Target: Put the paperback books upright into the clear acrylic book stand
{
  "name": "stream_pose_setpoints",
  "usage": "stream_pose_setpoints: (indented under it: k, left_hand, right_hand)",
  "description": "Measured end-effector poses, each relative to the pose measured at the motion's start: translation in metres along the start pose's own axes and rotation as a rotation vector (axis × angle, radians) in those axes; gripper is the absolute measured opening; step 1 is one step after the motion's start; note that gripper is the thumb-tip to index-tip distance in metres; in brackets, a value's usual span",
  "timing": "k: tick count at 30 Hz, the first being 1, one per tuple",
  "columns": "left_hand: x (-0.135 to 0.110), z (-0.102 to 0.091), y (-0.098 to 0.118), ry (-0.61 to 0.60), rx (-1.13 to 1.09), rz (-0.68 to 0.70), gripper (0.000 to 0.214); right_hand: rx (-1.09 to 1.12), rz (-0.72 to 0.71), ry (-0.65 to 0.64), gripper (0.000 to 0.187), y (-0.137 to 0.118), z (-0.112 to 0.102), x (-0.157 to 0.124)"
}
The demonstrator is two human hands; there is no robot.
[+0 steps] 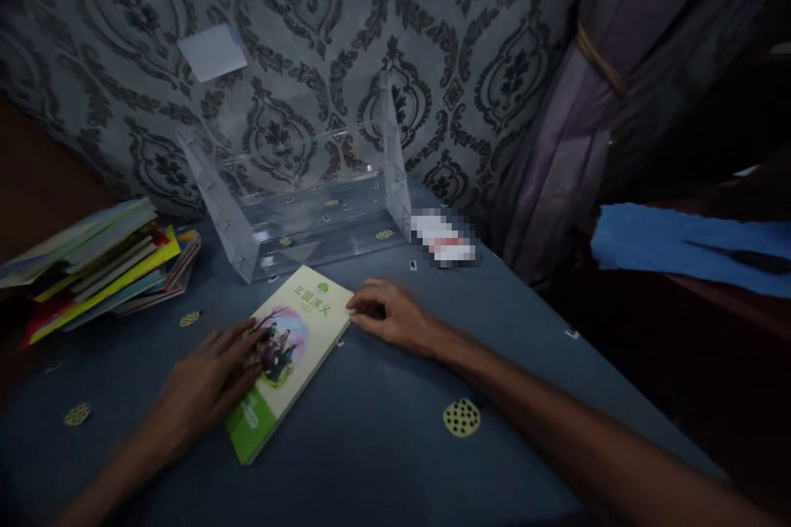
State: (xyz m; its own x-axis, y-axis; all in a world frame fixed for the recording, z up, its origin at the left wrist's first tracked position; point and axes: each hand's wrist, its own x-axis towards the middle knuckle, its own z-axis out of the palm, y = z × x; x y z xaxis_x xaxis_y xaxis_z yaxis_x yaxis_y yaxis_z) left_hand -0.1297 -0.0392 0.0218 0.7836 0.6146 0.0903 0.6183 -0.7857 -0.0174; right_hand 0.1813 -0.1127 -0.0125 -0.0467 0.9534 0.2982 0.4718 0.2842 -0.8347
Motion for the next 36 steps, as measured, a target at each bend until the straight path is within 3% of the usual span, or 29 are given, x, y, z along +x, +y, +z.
stream_pose_setpoints:
  k: [3, 8, 13, 18, 26, 36]
  left_hand:
    - [-0.002, -0.003, 0.013, -0.006, -0.020, -0.022, 0.039]
    - [-0.009, -0.005, 0.020, 0.016, -0.064, 0.057, 0.043]
    - [-0.018, -0.008, 0.032, -0.038, -0.071, 0.314, 0.062]
    - [-0.019, -0.006, 0.040, -0.008, 0.008, 0.435, 0.040]
    - [-0.019, -0.008, 0.036, 0.071, -0.011, 0.526, 0.032]
    - [-0.020, -0.016, 0.038, 0.085, -0.079, 0.522, 0.029]
  right_hand:
    - [-0.095, -0.028, 0.045, 0.014, 0.006, -0.002, 0.005]
    - [-0.224, -0.073, 0.060, 0.018, 0.016, -0.005, 0.011]
    - [-0.331, -0.119, 0.084, 0.023, 0.018, 0.003, 0.006]
    - [-0.416, -0.179, 0.073, 0.022, 0.002, 0.016, -0.006]
    - [-0.295, -0.263, -0.020, 0.022, -0.028, 0.032, -0.020]
    - [-0.174, -0.349, -0.094, 0.019, -0.041, 0.040, -0.025]
